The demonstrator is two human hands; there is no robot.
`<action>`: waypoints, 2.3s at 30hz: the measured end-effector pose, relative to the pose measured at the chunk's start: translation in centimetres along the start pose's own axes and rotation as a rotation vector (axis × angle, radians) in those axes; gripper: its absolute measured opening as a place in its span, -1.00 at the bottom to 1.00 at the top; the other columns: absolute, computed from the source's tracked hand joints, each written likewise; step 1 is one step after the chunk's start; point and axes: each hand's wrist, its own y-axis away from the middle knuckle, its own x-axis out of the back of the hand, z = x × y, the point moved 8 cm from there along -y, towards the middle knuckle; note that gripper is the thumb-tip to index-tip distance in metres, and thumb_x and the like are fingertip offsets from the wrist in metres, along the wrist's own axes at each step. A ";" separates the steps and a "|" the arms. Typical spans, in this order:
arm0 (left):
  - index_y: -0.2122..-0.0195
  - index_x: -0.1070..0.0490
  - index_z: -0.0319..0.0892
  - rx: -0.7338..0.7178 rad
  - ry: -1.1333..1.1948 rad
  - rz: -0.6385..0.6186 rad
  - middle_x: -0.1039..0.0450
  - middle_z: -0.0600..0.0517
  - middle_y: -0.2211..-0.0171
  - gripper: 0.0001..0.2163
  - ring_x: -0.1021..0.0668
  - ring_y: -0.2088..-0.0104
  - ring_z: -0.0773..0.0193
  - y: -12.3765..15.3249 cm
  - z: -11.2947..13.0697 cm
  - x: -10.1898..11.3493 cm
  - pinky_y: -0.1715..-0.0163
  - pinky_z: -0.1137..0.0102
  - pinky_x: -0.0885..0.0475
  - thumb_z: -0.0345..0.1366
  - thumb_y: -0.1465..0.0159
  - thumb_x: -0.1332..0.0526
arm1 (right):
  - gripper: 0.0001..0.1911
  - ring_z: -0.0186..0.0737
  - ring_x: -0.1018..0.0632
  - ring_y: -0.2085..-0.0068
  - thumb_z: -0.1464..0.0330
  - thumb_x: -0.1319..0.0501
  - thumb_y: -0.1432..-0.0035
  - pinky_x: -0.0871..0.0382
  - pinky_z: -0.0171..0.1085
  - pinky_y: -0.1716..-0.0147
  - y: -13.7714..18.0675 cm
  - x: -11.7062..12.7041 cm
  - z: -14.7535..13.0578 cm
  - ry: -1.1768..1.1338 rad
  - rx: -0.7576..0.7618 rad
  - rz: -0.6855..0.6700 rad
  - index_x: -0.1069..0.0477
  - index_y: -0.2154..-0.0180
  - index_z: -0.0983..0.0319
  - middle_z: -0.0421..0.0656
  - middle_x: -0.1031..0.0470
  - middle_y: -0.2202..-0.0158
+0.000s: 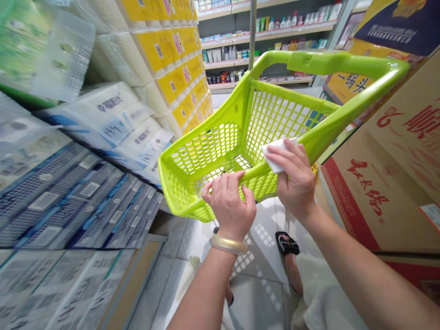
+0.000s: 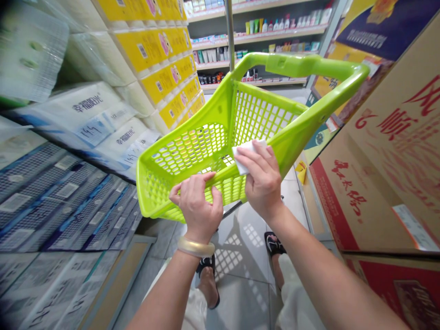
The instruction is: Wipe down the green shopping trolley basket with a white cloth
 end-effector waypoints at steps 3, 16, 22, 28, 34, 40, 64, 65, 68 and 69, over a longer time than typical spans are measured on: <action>0.15 -0.42 -0.08 -0.003 0.000 0.002 -0.53 0.03 0.25 -0.79 -0.48 0.14 0.10 0.0 0.0 0.0 -0.03 0.15 -0.09 -0.38 -0.19 -0.15 | -0.58 -0.05 -0.40 -0.25 0.54 0.00 -0.25 -0.12 0.13 -0.31 0.0 0.3 0.3 0.022 -0.021 0.043 -0.53 0.04 0.13 -0.14 -0.59 0.01; 0.15 -0.43 -0.08 -0.001 0.010 -0.003 -0.53 0.03 0.24 -0.79 -0.48 0.14 0.10 0.0 0.0 0.0 -0.04 0.15 -0.09 -0.38 -0.19 -0.15 | -0.60 -0.02 -0.40 -0.25 0.53 -0.01 -0.26 -0.13 0.18 -0.30 -0.4 1.1 1.2 0.052 -0.041 0.089 -0.53 0.06 0.12 -0.15 -0.59 0.01; 0.17 -0.42 -0.08 0.004 0.001 0.007 -0.52 0.02 0.26 -0.81 -0.48 0.16 0.10 0.0 0.0 0.1 -0.02 0.16 -0.09 -0.38 -0.20 -0.14 | -0.60 -0.14 -0.41 -0.24 0.54 -0.01 -0.27 -0.14 0.01 -0.32 1.0 -1.7 -2.8 -0.063 0.126 -0.149 -0.50 0.01 0.14 -0.16 -0.58 -0.03; 0.15 -0.42 -0.07 0.000 0.016 -0.002 -0.53 0.03 0.23 -0.80 -0.48 0.14 0.10 0.0 0.1 0.1 -0.04 0.15 -0.08 -0.38 -0.20 -0.14 | -0.60 -0.03 -0.39 -0.26 0.53 -0.01 -0.27 -0.10 0.18 -0.31 -0.4 1.0 1.5 0.030 -0.045 0.080 -0.53 0.07 0.11 -0.16 -0.58 -0.01; 0.15 -0.43 -0.07 0.000 0.018 0.003 -0.53 0.04 0.25 -0.79 -0.48 0.15 0.11 0.0 0.1 0.2 -0.04 0.16 -0.09 -0.39 -0.20 -0.14 | -0.59 -0.13 -0.42 -0.23 0.56 0.00 -0.26 -0.12 0.02 -0.32 0.8 -1.3 -2.2 -0.047 0.109 -0.108 -0.51 0.04 0.15 -0.14 -0.58 -0.02; 0.16 -0.43 -0.08 -0.001 0.009 0.004 -0.53 0.04 0.25 -0.80 -0.48 0.14 0.13 0.1 0.1 0.2 -0.03 0.18 -0.09 -0.38 -0.20 -0.14 | -0.59 -0.07 -0.40 -0.25 0.55 0.00 -0.27 -0.08 0.11 -0.33 -0.4 0.9 1.3 0.024 0.001 0.056 -0.52 0.05 0.13 -0.17 -0.58 -0.02; 0.17 -0.42 -0.09 -0.016 0.005 0.023 -0.52 0.04 0.26 -0.80 -0.48 0.15 0.12 0.1 0.0 0.3 -0.03 0.17 -0.09 -0.39 -0.19 -0.15 | -0.59 -0.13 -0.41 -0.24 0.56 -0.01 -0.27 -0.15 0.02 -0.32 0.8 -1.3 -2.3 -0.028 0.130 -0.123 -0.51 0.02 0.14 -0.16 -0.57 -0.05; 0.17 -0.42 -0.09 -0.019 0.003 0.024 -0.52 0.04 0.27 -0.80 -0.48 0.16 0.12 0.1 0.0 0.3 -0.03 0.18 -0.09 -0.39 -0.19 -0.15 | -0.59 -0.11 -0.41 -0.24 0.56 -0.01 -0.27 -0.13 0.05 -0.32 0.5 -0.7 -1.4 -0.011 0.097 -0.081 -0.51 0.02 0.13 -0.17 -0.57 -0.05; 0.17 -0.42 -0.09 -0.023 0.006 0.026 -0.52 0.04 0.27 -0.80 -0.48 0.15 0.13 0.1 0.0 0.3 -0.02 0.18 -0.09 -0.39 -0.19 -0.15 | -0.56 -0.06 -0.38 -0.26 0.57 0.00 -0.26 -0.07 0.16 -0.33 -0.3 1.2 1.4 0.027 -0.014 0.070 -0.51 0.02 0.10 -0.18 -0.56 -0.05; 0.16 -0.42 -0.09 -0.023 0.008 0.026 -0.52 0.04 0.26 -0.80 -0.48 0.15 0.12 0.1 0.0 0.3 -0.02 0.17 -0.09 -0.39 -0.19 -0.15 | -0.55 -0.05 -0.37 -0.27 0.57 0.01 -0.26 -0.06 0.17 -0.33 -0.4 1.4 1.7 0.028 -0.030 0.096 -0.52 0.02 0.10 -0.18 -0.56 -0.05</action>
